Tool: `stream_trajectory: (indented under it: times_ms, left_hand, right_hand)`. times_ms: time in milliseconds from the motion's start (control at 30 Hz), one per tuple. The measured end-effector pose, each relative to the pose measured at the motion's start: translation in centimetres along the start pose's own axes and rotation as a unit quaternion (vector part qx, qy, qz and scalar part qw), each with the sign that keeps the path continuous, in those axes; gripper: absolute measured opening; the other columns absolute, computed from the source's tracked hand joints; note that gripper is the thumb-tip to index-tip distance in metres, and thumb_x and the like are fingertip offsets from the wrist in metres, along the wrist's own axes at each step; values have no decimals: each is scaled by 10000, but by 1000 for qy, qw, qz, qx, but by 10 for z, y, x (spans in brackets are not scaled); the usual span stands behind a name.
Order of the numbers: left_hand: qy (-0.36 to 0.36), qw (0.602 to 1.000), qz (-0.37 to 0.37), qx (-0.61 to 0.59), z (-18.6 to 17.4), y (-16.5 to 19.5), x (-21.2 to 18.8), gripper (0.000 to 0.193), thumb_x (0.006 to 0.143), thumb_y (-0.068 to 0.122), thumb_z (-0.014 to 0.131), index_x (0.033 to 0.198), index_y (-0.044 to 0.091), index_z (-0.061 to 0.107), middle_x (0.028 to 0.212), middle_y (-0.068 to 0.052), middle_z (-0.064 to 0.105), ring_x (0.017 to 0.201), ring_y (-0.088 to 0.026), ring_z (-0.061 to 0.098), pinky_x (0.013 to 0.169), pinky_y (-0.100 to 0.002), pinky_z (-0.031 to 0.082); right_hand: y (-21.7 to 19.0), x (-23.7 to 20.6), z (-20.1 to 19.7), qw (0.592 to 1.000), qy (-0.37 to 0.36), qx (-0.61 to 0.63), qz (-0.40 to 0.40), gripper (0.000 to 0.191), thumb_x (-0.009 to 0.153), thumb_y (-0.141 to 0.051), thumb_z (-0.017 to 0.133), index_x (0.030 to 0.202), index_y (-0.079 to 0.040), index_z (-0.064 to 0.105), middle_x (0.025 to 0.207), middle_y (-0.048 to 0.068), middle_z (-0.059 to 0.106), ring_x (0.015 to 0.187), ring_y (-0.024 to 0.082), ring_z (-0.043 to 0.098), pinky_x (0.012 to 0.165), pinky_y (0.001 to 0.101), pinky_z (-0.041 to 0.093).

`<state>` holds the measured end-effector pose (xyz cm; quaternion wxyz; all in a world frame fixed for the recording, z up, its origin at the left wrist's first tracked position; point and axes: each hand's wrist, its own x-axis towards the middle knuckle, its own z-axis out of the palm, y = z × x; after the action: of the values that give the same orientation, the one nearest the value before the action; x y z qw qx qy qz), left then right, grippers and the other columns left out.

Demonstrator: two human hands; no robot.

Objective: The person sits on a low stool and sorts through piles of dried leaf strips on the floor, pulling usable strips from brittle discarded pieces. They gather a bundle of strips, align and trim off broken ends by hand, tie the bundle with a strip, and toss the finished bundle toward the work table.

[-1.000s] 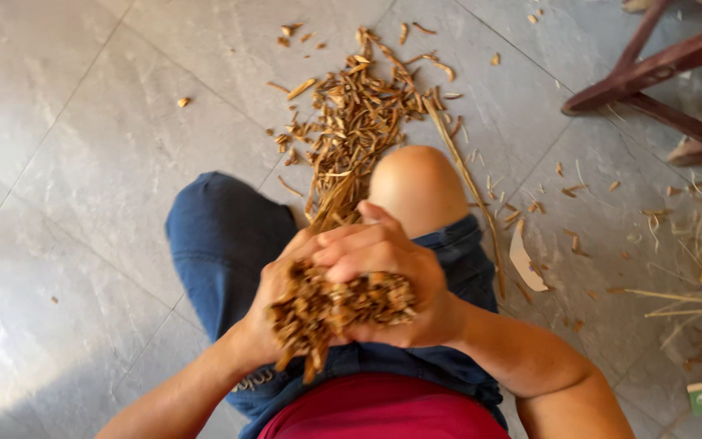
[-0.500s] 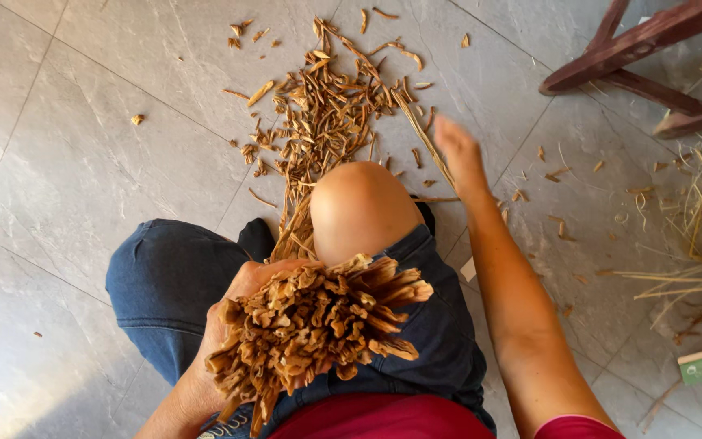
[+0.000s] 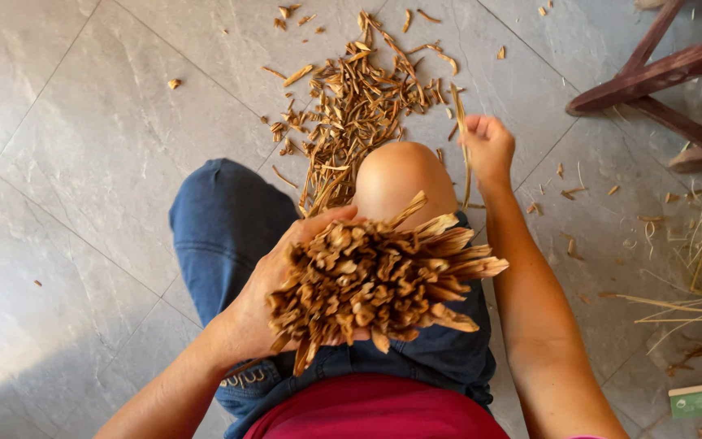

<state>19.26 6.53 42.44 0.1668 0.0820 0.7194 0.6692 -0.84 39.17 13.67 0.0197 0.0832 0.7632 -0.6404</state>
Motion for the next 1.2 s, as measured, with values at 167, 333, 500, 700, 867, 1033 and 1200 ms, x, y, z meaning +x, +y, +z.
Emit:
stream_trajectory:
  times_ms: [167, 333, 500, 700, 867, 1033, 1200]
  left_hand:
    - [-20, 996, 85, 2, -9, 0, -8, 1393, 608, 439, 985, 1677, 36, 188, 1654, -130, 423, 1543, -215, 435, 1312, -376, 351]
    - [-78, 953, 90, -278, -28, -14, -24, 1572, 573, 719, 919, 1664, 50, 6, 1768, -78, 142, 1664, -212, 177, 1375, -392, 188]
    - [83, 833, 132, -531, -17, -46, -28, 861, 897, 521, 783, 1508, 97, 348, 1656, -196, 370, 1543, -335, 381, 1300, -470, 315]
    - [257, 781, 164, -545, -16, -75, -29, 212, 1084, 89, 678, 1234, 123, 533, 1380, -131, 649, 1364, -305, 589, 1201, -458, 448]
    - [262, 735, 128, -612, -18, -76, -53, 331, 1033, 56, 671, 1360, 66, 623, 1259, -67, 710, 1318, -259, 608, 1195, -434, 469]
    - [286, 783, 155, -530, 0, -77, -67, 322, 1014, 77, 650, 1334, 67, 614, 1245, -117, 709, 1268, -271, 646, 1131, -427, 498]
    - [328, 885, 245, -222, 11, -80, -88, 214, 1085, 126, 655, 1284, 61, 697, 1274, -68, 618, 1132, -182, 615, 1047, -336, 534]
  right_hand:
    - [-162, -47, 50, 962, -209, 97, -144, 382, 960, 95, 646, 1332, 4, 634, 1221, 60, 718, 1092, 115, 688, 979, 277, 581]
    - [-262, -108, 80, 861, -484, -24, -153, 297, 978, 65, 649, 1254, -31, 700, 1120, 33, 742, 1004, 109, 672, 888, 248, 542]
    - [-286, -110, 94, 804, -566, 9, -178, 245, 973, 44, 615, 1193, -9, 710, 1192, 54, 734, 1148, 131, 695, 1006, 268, 551]
    - [-295, -111, 82, 846, -521, -61, -100, 230, 924, 11, 693, 1149, -18, 736, 1060, 54, 765, 996, 111, 713, 898, 241, 564]
    - [-303, -104, 34, 885, -412, -147, -158, 192, 906, -40, 748, 1095, -27, 772, 948, 35, 765, 852, 90, 700, 755, 220, 539]
    - [-284, -99, -12, 910, -322, -176, -195, 150, 942, -30, 774, 1089, -6, 763, 955, 45, 729, 854, 77, 646, 747, 209, 515]
    - [-252, -109, -55, 945, -273, -113, -140, 161, 966, -9, 726, 1125, 16, 731, 966, 79, 741, 866, 108, 703, 780, 234, 573]
